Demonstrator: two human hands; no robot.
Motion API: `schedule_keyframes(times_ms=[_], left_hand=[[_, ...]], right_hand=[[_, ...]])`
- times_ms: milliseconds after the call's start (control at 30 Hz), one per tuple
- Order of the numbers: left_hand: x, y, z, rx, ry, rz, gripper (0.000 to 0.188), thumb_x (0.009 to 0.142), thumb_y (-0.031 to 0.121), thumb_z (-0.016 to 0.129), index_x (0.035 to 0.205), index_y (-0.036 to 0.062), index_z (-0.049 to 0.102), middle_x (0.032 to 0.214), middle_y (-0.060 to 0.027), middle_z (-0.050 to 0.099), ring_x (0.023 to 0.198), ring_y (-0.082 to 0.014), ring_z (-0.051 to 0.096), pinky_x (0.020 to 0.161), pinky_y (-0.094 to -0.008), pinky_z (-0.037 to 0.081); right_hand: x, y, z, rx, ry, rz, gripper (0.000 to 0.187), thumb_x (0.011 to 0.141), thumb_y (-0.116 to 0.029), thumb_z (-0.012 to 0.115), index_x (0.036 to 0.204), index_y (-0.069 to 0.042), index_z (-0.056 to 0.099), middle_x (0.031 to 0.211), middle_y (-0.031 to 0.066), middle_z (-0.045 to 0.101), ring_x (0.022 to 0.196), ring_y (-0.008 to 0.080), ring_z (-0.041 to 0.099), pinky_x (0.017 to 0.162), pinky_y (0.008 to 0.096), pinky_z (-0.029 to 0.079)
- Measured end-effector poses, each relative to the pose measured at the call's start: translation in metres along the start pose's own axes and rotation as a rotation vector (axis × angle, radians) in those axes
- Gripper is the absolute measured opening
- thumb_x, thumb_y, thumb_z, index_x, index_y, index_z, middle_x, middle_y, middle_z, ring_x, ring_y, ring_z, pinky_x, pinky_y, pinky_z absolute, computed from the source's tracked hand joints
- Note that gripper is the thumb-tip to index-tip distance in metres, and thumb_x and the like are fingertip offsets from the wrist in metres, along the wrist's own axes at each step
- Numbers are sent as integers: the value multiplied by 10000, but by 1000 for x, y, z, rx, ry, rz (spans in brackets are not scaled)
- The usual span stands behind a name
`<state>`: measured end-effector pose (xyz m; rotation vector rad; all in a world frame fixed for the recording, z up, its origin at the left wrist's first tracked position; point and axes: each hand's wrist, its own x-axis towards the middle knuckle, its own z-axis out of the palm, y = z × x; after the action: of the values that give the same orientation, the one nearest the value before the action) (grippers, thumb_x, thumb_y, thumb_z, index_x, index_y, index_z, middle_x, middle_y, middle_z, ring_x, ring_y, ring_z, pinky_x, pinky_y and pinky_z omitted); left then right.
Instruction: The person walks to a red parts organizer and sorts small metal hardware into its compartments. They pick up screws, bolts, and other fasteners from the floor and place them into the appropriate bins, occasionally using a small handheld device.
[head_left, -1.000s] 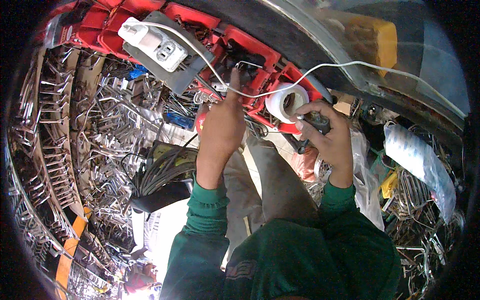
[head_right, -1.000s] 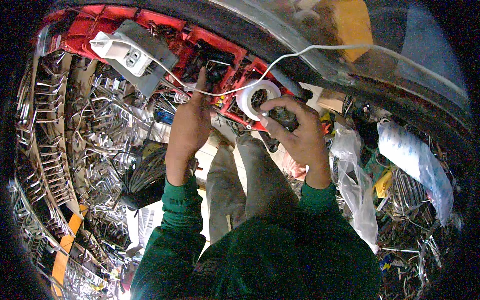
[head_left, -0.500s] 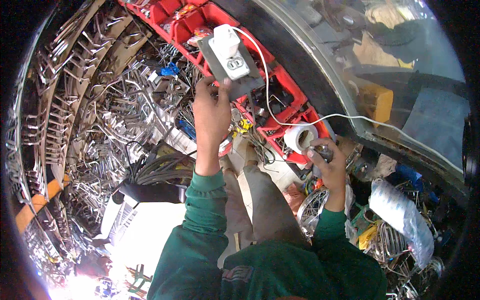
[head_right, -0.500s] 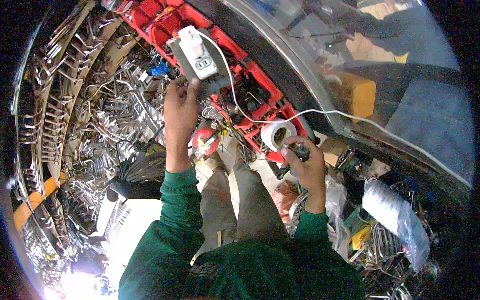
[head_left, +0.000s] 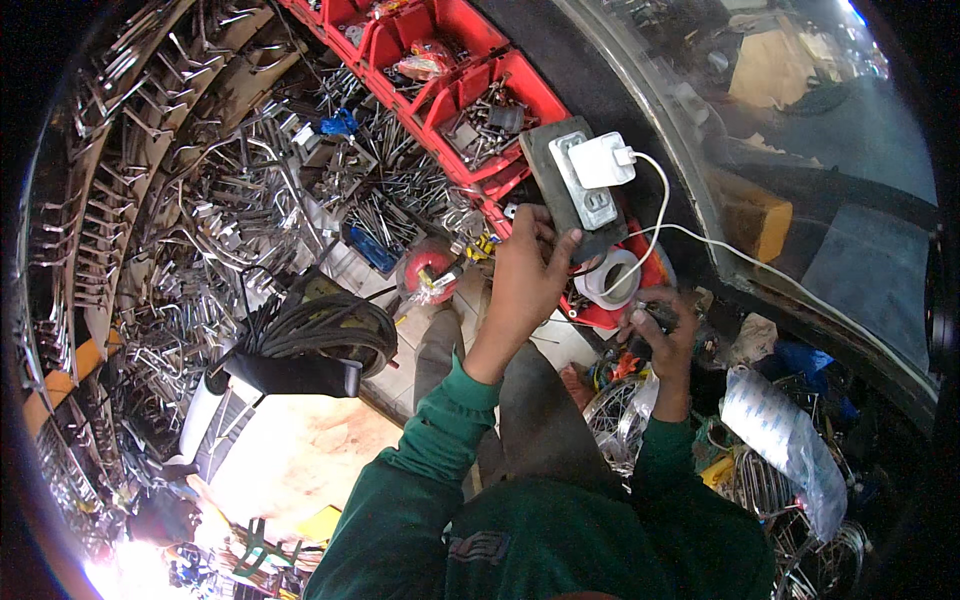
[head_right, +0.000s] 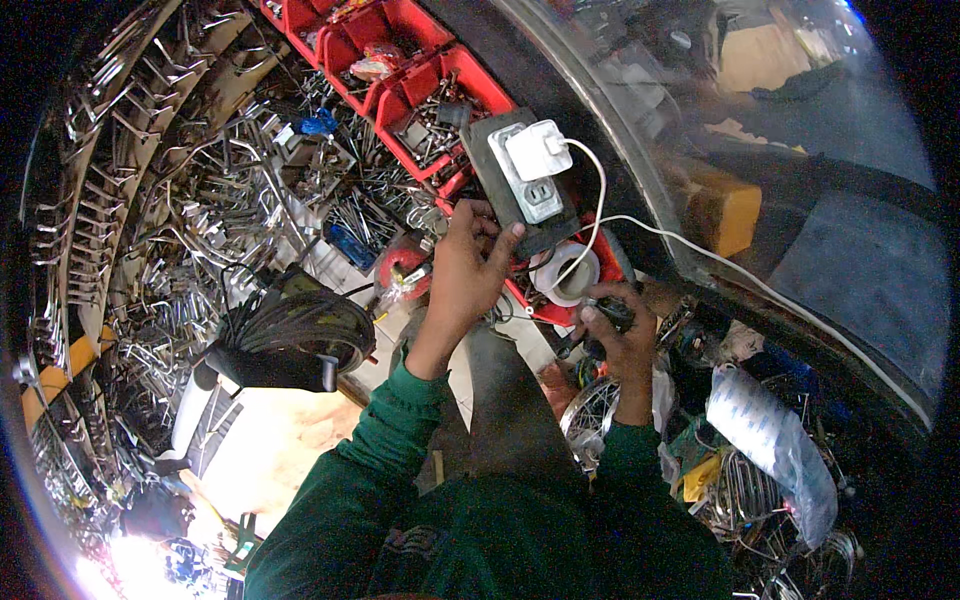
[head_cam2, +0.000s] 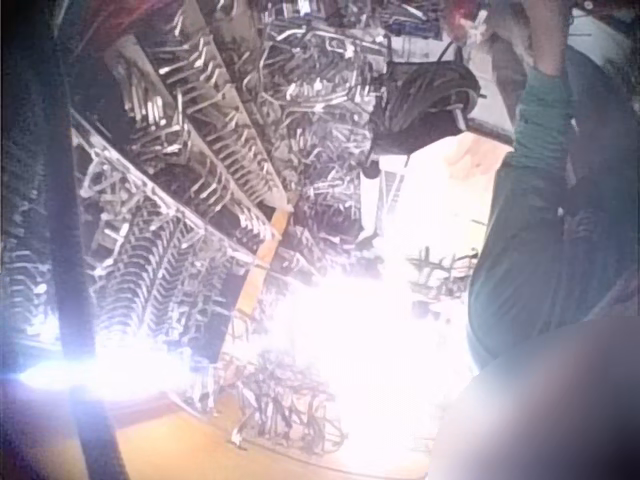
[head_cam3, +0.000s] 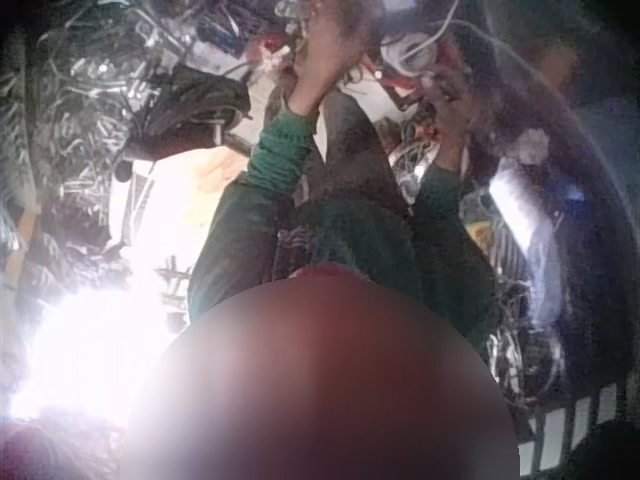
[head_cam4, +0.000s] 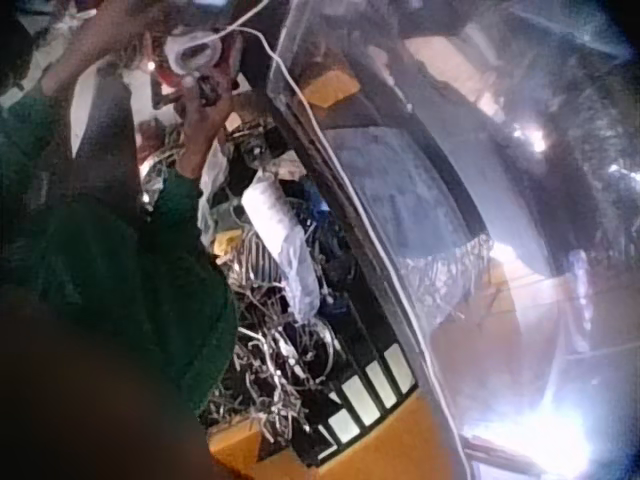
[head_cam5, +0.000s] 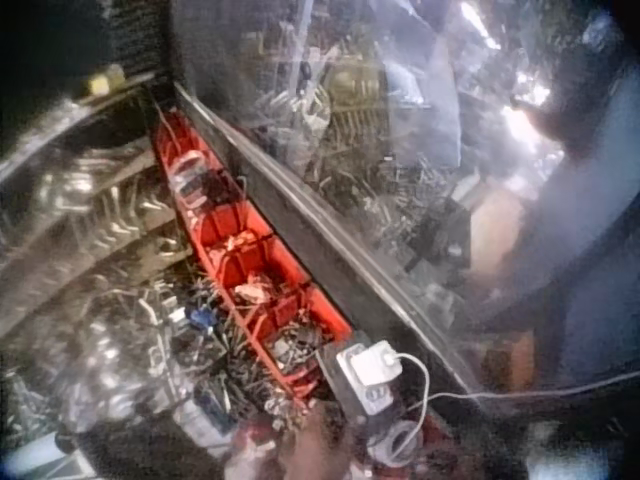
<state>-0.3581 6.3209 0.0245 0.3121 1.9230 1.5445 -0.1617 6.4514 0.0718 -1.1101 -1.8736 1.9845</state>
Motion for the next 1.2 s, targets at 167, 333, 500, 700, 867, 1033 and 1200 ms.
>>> schedule_keyframes(times_ms=[167, 333, 500, 700, 867, 1033, 1200], left_hand=[[-3, -2, -20, 43, -12, 72, 356, 948, 220, 770, 1178, -17, 637, 946, -160, 740, 749, -197, 707, 699, -330, 557], [-7, -14, -60, 42, -3, 155, 267, 962, 199, 746, 1118, -8, 680, 919, -158, 720, 763, -247, 708, 710, -346, 555], [16, -29, -110, -40, 69, -5, 200, 1000, 156, 698, 1123, -1, 687, 893, -87, 738, 767, -102, 658, 696, -279, 532], [80, -24, -143, 127, 262, 296, 211, 989, 126, 699, 1160, 3, 686, 928, -103, 718, 762, -142, 662, 689, -282, 533], [161, 4, -171, 521, 306, 616, 281, 967, 142, 702, 1246, 109, 696, 1125, -113, 707, 933, -271, 731, 808, -363, 586], [219, 32, -169, 1124, 44, 482, 328, 897, 156, 689, 1224, 148, 709, 1216, -120, 686, 964, -353, 719, 778, -449, 600], [217, 27, -186, 764, 103, 560, 340, 835, 64, 694, 1173, 97, 704, 1196, -138, 690, 977, -385, 708, 817, -479, 584]], right_hand=[[-2, 4, 1, 6, 77, -7, 278, 902, -111, 772, 1113, -16, 617, 839, 132, 700, 691, 212, 691, 659, 362, 596], [-3, 3, 3, 27, 115, -1, 277, 889, -111, 776, 1087, -13, 610, 831, 139, 688, 675, 227, 683, 623, 379, 591], [-3, 8, 2, 17, 172, -8, 279, 869, -80, 781, 1081, -13, 612, 840, 135, 667, 670, 235, 681, 594, 390, 591], [-4, 11, -2, 81, 182, -6, 272, 867, -46, 767, 1090, -17, 614, 827, 122, 646, 672, 237, 660, 622, 425, 612], [-4, 11, 1, 98, 227, 17, 270, 883, -49, 751, 1108, -19, 606, 802, 110, 627, 668, 233, 639, 621, 432, 601], [-2, 13, 4, 82, 254, -21, 252, 895, -71, 742, 1104, -22, 609, 816, 110, 635, 677, 229, 637, 633, 410, 578], [0, 13, 9, 36, 325, -8, 252, 881, -84, 743, 1095, -29, 622, 817, 102, 643, 682, 220, 632, 635, 388, 553]])
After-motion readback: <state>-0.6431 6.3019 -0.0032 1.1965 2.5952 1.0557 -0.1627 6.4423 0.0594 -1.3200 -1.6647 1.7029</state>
